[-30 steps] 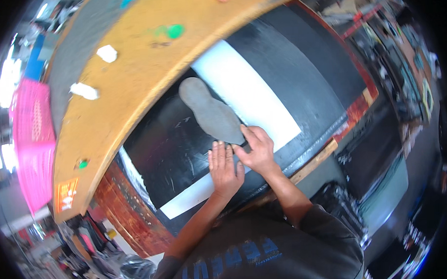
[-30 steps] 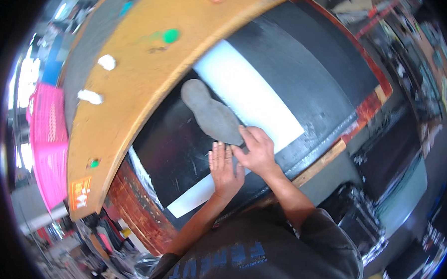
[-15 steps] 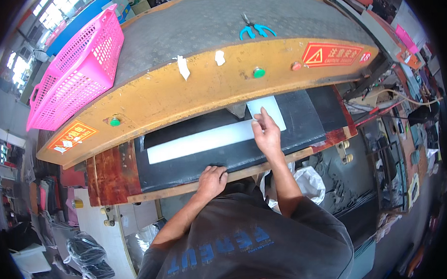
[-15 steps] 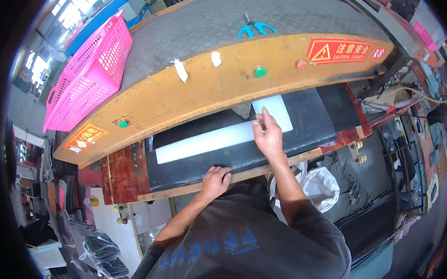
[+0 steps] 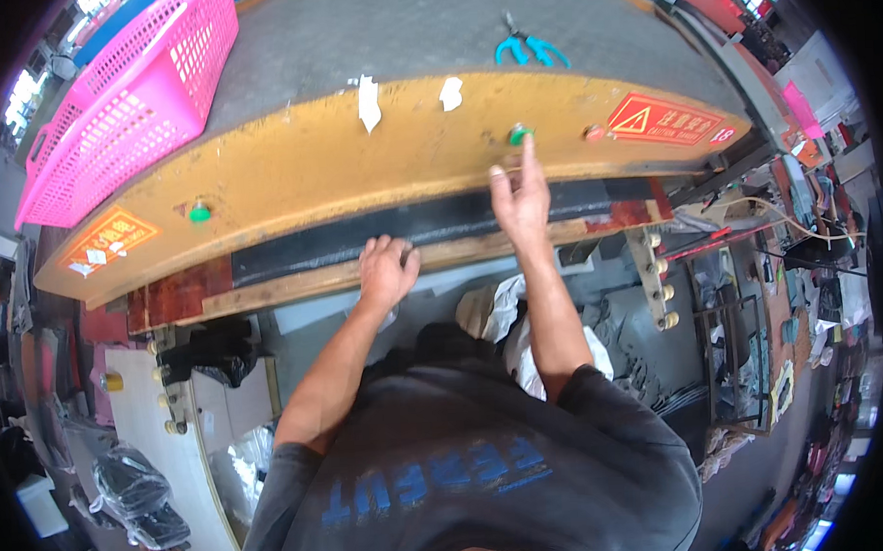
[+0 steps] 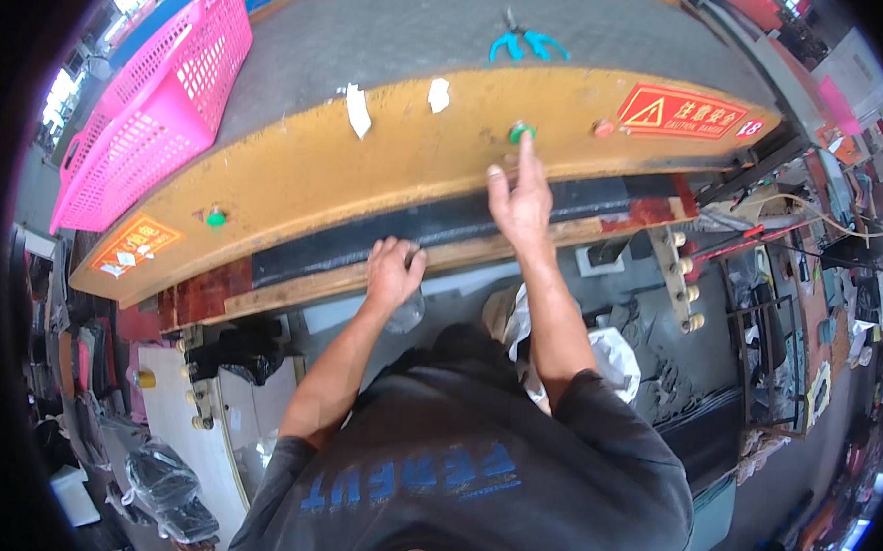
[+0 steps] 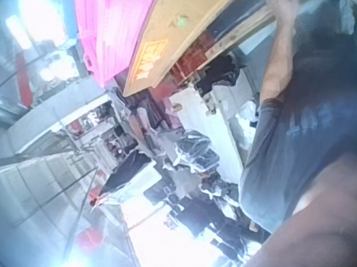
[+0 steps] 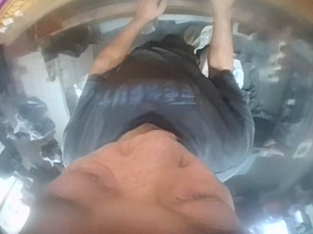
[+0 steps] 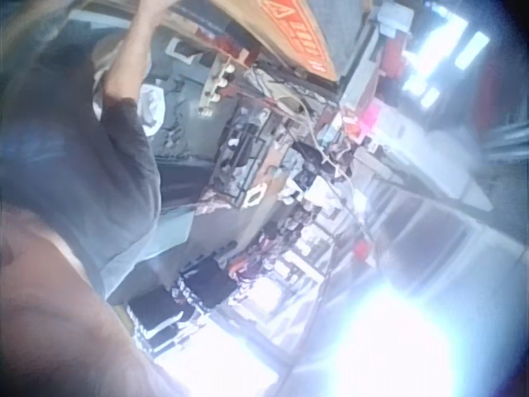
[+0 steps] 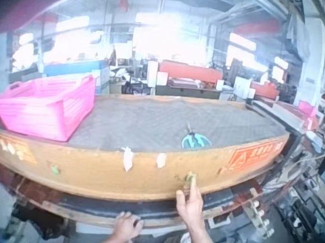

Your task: The person organizes papers and plastic bags on a workbench, then retrieves black rubber sheets from a sack and places them on the bench. They arrange white shoe-shaped cutouts on the rubber sheet.

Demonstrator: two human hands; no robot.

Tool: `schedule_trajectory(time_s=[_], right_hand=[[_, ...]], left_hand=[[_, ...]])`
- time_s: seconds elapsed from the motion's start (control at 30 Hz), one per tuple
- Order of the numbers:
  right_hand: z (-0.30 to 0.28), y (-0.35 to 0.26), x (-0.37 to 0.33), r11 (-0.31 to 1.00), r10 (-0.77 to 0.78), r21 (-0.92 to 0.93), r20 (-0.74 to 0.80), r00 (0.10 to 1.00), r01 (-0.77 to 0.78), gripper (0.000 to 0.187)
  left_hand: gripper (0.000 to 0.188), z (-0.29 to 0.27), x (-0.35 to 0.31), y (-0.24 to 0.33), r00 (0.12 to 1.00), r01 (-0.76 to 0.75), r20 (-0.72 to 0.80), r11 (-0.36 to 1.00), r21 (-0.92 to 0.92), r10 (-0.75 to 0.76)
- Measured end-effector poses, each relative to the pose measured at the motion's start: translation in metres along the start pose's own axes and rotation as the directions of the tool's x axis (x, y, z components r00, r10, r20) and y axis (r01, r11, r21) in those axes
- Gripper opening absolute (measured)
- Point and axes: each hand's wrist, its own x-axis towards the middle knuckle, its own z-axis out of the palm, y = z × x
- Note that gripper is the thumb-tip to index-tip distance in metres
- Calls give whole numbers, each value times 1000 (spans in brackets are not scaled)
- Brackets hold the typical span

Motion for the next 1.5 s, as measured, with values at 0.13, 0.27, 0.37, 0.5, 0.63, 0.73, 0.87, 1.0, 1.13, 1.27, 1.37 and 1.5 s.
schedule_trajectory(time_s=[0.13,0.27,0.37,0.5,0.63,0.73,0.87,1.0,1.13,1.27,1.37,1.5], right_hand=[[11,27,-39,996,68,-71,130,989,-59,56],[24,43,-76,989,82,-142,290,953,-42,46],[28,49,-85,983,85,-180,307,948,-30,41],[26,52,-83,989,98,-133,315,944,-58,36],[16,46,-92,985,126,-160,384,915,-69,33],[-2,38,-106,974,219,-157,446,868,-165,29],[-33,32,-103,817,552,-42,342,760,-575,36],[-34,28,-60,911,395,-240,267,879,-337,45],[4,8,-38,937,241,-334,413,879,-100,66],[37,-24,-70,800,309,-592,547,778,99,88],[20,-33,-86,847,262,-525,551,792,85,78],[-53,-36,-88,959,276,-213,572,772,-185,72]], left_hand=[[17,1,0,-2,999,19,34,1000,3,-19],[17,1,-4,0,1000,18,17,1000,23,-18],[17,2,-4,2,998,57,12,998,8,-57],[18,6,-3,1,997,78,10,997,4,-78],[18,3,-16,8,994,105,19,994,-9,-105],[14,-11,-36,23,986,122,120,993,-11,-119],[15,-32,-55,47,921,214,327,976,32,-212],[5,-31,-39,59,999,-12,41,990,-141,18],[17,-16,-29,63,987,-143,50,982,-123,150],[37,-11,-61,62,969,-174,156,978,-116,191],[42,-15,-100,60,959,-174,205,978,-111,194],[45,-28,-152,77,949,-182,243,979,-90,199]])
